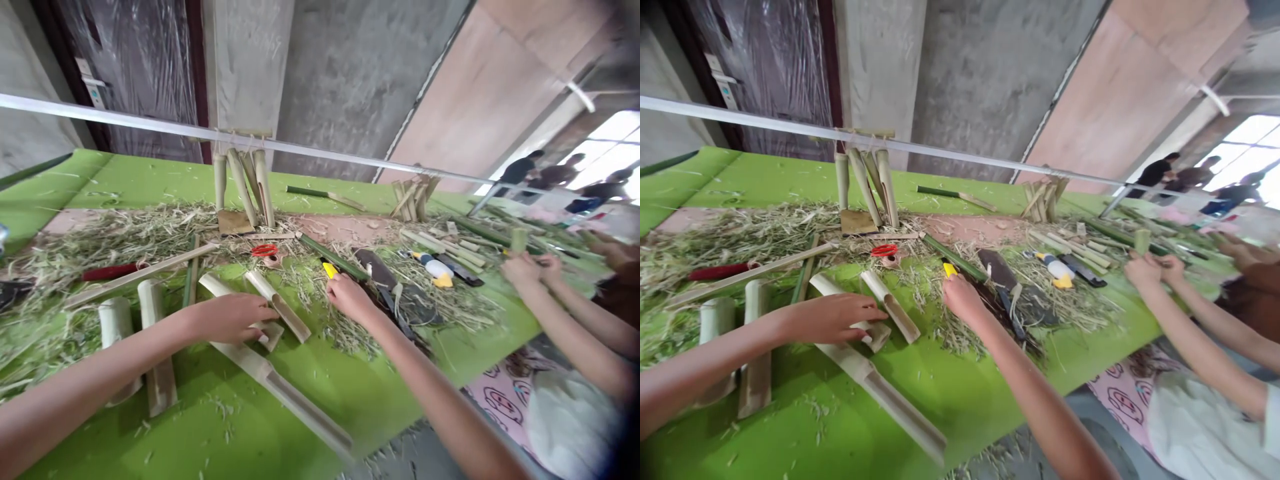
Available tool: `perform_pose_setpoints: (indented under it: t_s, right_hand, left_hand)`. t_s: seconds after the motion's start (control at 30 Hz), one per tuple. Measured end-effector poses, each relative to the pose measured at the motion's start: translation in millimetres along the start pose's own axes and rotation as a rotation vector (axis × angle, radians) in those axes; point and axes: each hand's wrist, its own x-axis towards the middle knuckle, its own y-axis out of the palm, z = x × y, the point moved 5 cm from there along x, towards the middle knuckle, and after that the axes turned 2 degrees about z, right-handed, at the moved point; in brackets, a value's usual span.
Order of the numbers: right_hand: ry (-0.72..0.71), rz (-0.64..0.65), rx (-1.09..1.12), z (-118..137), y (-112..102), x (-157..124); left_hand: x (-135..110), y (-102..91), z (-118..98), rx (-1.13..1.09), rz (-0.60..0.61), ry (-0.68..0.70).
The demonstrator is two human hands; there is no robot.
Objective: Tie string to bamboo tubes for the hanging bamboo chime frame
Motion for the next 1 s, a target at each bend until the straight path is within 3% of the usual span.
perform_pose_setpoints:
  t_s: [0.2,0.43,0.7,1.0]
  right_hand:
    - [0.007,-0.057,-0.076,-7,1,-2]
    - [0.209,-0.209,0.215,-49,-32,-9]
    - [0.193,-0.317,0.419,-82,-65,-21]
    - [0.195,-0.405,0.57,-71,-81,-10]
  left_hand:
    - [0,-2.5,-2,-0.014,-0.002,-0.022]
    - [0,-0.1,-1,0.011,0.0,-0.008]
    - [1,5.3,4,0.016,-0.013,0.008]
    - [3,7.5,5,0.04,-0.009,0.014]
